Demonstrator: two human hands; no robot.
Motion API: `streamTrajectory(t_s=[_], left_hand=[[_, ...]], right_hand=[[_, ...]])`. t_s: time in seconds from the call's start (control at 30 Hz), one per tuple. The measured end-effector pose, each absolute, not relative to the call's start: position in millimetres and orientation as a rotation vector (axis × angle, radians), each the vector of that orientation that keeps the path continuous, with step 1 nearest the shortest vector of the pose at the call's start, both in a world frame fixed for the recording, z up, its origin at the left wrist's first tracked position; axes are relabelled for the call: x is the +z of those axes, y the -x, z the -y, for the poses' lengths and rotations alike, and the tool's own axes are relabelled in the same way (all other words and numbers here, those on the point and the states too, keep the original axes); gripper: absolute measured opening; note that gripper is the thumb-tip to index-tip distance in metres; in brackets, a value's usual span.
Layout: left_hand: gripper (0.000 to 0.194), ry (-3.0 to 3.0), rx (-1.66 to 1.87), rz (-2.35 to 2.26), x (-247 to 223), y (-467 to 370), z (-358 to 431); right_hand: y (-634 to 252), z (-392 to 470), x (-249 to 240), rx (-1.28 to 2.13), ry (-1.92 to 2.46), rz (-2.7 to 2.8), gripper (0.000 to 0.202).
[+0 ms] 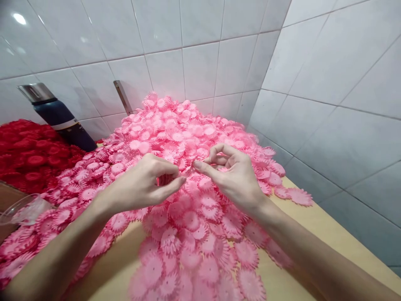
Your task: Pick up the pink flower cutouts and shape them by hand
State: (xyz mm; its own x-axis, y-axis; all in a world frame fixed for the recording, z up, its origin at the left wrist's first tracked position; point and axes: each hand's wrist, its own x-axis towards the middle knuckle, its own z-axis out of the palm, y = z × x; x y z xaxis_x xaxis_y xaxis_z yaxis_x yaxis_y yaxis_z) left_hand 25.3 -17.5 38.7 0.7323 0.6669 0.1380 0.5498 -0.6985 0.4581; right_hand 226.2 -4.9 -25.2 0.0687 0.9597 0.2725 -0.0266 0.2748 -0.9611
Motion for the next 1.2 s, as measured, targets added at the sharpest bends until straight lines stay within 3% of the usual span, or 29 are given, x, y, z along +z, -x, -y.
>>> streamTrajectory(t_s=[0.17, 0.27, 0.4, 0.53, 0.67, 0.97, 1.13, 1.2], left_hand=[[0.035, -2.474, 0.400, -0.860, 55, -19, 29], [0.035, -2.611, 0.383, -1.070, 51, -11, 21], [0.018, -2.706, 0.407, -1.389, 38, -2, 5], [0.020, -2.641, 0.408, -1.299, 35, -2, 2], [0.025, -2.504, 0.420, -1.154, 36, -11, 6], [0.017, -2.402, 0.369, -0.809, 22, -19, 3], [0.012, -2.074, 0.577, -0.805, 31, -20, 9], [0.005, -1.959, 0.693, -0.857, 33, -22, 9]], right_hand=[[-254, -14, -19, 0.858, 1.038, 0.926, 0.028], [-250, -11, -17, 0.907, 1.021, 1.082, 0.018], [-231, 0, -25, 0.975, 1.071, 1.340, 0.018], [-224, 4, -35, 0.912, 1.128, 1.421, 0.030], [-222, 7, -37, 1.094, 1.153, 1.509, 0.046], [-216, 13, -37, 1.256, 1.096, 1.667, 0.043], [-219, 10, -39, 1.060, 1.090, 1.597, 0.038], [-222, 8, -42, 1.061, 1.016, 1.541, 0.045]])
